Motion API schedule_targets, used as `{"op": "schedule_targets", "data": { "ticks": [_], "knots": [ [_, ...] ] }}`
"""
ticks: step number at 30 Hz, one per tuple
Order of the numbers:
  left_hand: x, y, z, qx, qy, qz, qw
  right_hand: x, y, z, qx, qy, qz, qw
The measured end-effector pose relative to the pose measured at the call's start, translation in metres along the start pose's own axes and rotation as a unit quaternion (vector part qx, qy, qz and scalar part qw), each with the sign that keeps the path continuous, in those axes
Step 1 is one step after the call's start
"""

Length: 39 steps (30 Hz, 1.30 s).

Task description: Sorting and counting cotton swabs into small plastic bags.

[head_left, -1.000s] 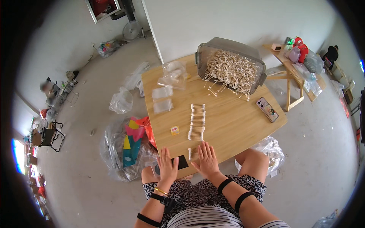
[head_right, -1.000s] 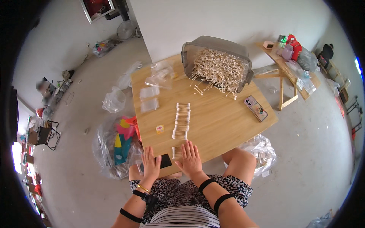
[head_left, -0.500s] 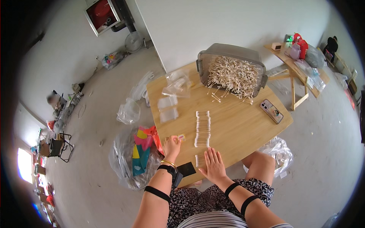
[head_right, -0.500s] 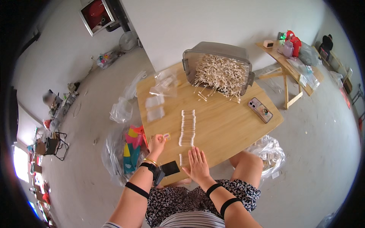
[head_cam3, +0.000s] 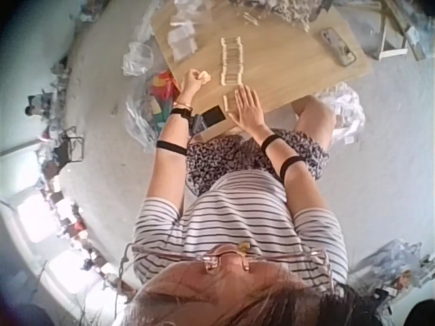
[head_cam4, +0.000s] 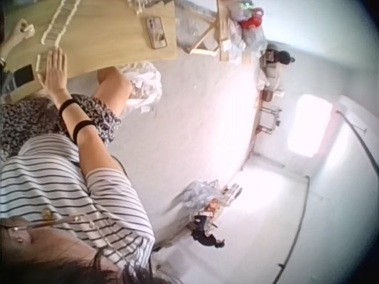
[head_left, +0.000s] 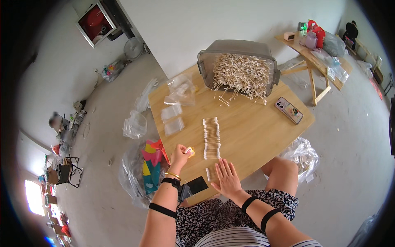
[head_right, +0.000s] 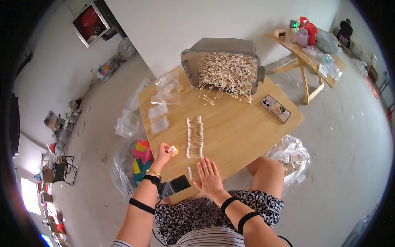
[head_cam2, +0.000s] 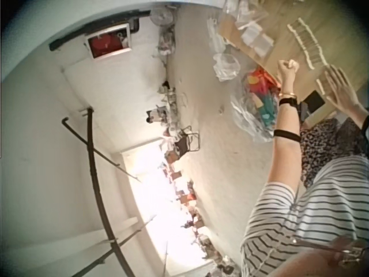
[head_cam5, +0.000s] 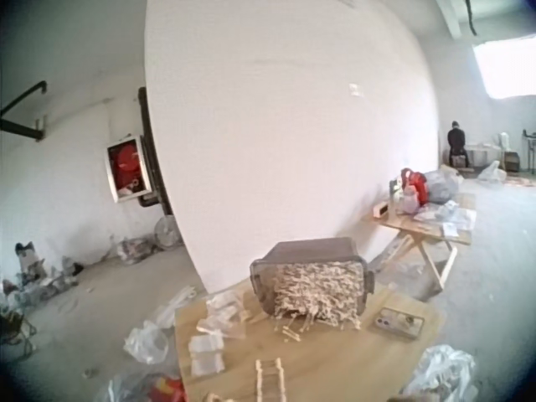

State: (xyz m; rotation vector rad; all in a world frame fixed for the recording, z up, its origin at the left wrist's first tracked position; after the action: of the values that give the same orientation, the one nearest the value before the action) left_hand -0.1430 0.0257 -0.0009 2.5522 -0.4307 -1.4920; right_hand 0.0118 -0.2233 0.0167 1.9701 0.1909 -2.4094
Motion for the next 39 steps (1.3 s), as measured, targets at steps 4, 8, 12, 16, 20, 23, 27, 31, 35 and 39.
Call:
{"op": "schedule_targets", "data": {
  "ticks": [4,8,12,16,20,23,27,31,35,39],
  "knots": [
    [0.000,0.030,0.019,0.011,0.244,0.008,0.970,0.002,-0.001,0.001,0.000,0.004,-0.001,1.000],
    [0.007,0.098,0.013,-0.122,0.386,0.114,0.907,0.005,0.005,-0.010,0.016,0.006,-0.008,1.000],
    [0.008,0.139,0.040,-0.135,0.352,0.134,0.917,0.008,0.002,-0.004,0.000,0.003,-0.028,1.000],
    [0.009,0.153,0.022,-0.131,0.339,0.132,0.922,0.008,0.004,-0.006,0.007,-0.002,-0.032,0.999],
    [0.011,0.141,0.001,-0.085,0.305,0.152,0.936,0.008,0.004,-0.006,0.012,0.008,-0.025,1.000],
    [0.017,0.124,-0.015,0.035,0.240,0.148,0.959,0.007,0.003,-0.005,0.015,0.003,-0.019,1.000],
    [0.027,0.106,-0.033,0.100,0.154,0.151,0.971,0.012,0.003,-0.006,0.017,-0.006,-0.026,0.999],
    [0.035,0.101,-0.038,0.122,0.110,0.132,0.978,0.012,0.003,-0.005,0.017,-0.003,-0.018,1.000],
    [0.038,0.103,-0.038,0.118,0.067,0.099,0.986,0.012,0.003,-0.006,0.016,-0.006,-0.014,1.000],
    [0.040,0.108,-0.037,0.170,0.069,0.031,0.983,0.008,0.003,-0.006,0.012,0.002,0.000,1.000]
  ]
}}
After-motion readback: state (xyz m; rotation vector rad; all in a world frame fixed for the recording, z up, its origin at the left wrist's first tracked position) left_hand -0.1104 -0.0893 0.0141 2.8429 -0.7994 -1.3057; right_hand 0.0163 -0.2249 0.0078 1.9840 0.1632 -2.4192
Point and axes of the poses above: each hand's wrist, its own y-axis away from the middle knuckle, its own x-axis out of the palm, z = x × y, the point moved 1 cm from there along -y, towards the middle knuckle, and after that the axes turned 11 degrees about -x, right-handed, at the moved point
